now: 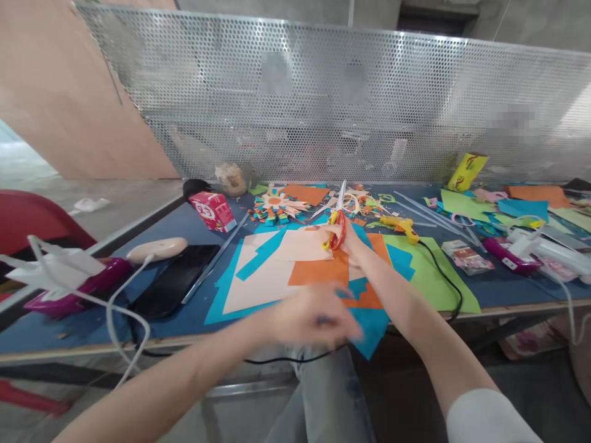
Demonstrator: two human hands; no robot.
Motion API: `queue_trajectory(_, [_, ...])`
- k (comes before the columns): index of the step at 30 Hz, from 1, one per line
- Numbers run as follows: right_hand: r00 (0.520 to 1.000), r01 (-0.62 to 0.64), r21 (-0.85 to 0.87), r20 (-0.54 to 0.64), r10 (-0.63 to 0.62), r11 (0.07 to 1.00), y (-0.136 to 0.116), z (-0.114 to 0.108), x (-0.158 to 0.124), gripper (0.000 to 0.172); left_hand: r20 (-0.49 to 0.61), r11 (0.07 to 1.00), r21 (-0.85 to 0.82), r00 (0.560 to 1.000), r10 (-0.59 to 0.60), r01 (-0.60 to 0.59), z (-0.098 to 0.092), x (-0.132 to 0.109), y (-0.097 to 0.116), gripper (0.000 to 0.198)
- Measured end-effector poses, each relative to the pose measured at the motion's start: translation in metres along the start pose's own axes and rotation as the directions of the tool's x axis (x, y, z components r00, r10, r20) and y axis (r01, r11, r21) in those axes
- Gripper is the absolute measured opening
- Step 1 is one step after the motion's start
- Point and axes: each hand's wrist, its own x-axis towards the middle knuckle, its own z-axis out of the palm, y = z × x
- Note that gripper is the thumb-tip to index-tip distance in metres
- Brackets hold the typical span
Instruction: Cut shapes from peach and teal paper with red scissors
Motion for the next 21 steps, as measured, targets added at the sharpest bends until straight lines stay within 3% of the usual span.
queue_trajectory(1, [1.0, 0.017, -0.002, -0.012, -0.017, 1.0, 0.0, 0.0, 0.0, 0.024, -0.252, 0.975, 0.156, 0.961, -0.116, 0.159, -0.013, 0.002, -0.009, 0.024])
queue_trajectory(2, [0.999, 0.041, -0.003, -0.024, -0.041, 0.999, -0.001, 0.0, 0.0, 0.021, -0.472, 0.901, 0.293, 0.868, -0.155, 0.321, -0.027, 0.005, -0.021, 0.022])
queue_trajectory(3, [0.997, 0.069, -0.004, -0.034, -0.069, 0.998, -0.002, 0.001, -0.001, 0.021, -0.589, 0.799, 0.404, 0.795, -0.146, 0.445, -0.039, 0.008, -0.032, 0.038])
queue_trajectory(4, [0.994, 0.097, -0.005, -0.042, -0.097, 0.995, -0.002, 0.001, -0.001, 0.024, -0.612, 0.709, 0.486, 0.778, -0.141, 0.511, -0.05, 0.011, -0.044, 0.057])
queue_trajectory(5, [0.991, 0.126, -0.007, -0.048, -0.126, 0.992, -0.003, 0.001, -0.002, 0.03, -0.586, 0.643, 0.553, 0.796, -0.152, 0.53, -0.057, 0.013, -0.055, 0.059])
queue_trajectory(8, [0.977, 0.203, -0.024, -0.059, -0.204, 0.979, -0.007, 0.0, -0.004, 0.041, -0.513, 0.533, 0.631, 0.818, -0.258, 0.564, -0.063, 0.018, -0.078, 0.041])
queue_trajectory(12, [0.961, 0.266, -0.063, -0.054, -0.269, 0.962, -0.015, -0.002, -0.008, 0.044, -0.573, 0.657, 0.506, 0.787, -0.228, 0.559, -0.054, 0.017, -0.091, 0.034])
queue_trajectory(14, [0.958, 0.28, -0.08, -0.041, -0.284, 0.957, -0.019, -0.001, -0.01, 0.045, -0.639, 0.743, 0.392, 0.742, -0.205, 0.543, -0.053, 0.013, -0.095, 0.034])
queue_trajectory(18, [0.958, 0.288, -0.131, 0.017, -0.288, 0.949, -0.023, 0.003, -0.012, 0.045, -0.701, 0.859, 0.024, 0.621, -0.351, 0.512, -0.057, 0.007, -0.099, 0.039])
queue_trajectory(21, [0.957, 0.289, -0.198, 0.044, -0.286, 0.937, -0.022, 0.004, -0.013, 0.05, -0.697, 0.876, -0.192, 0.567, -0.439, 0.442, -0.059, 0.005, -0.103, 0.039])
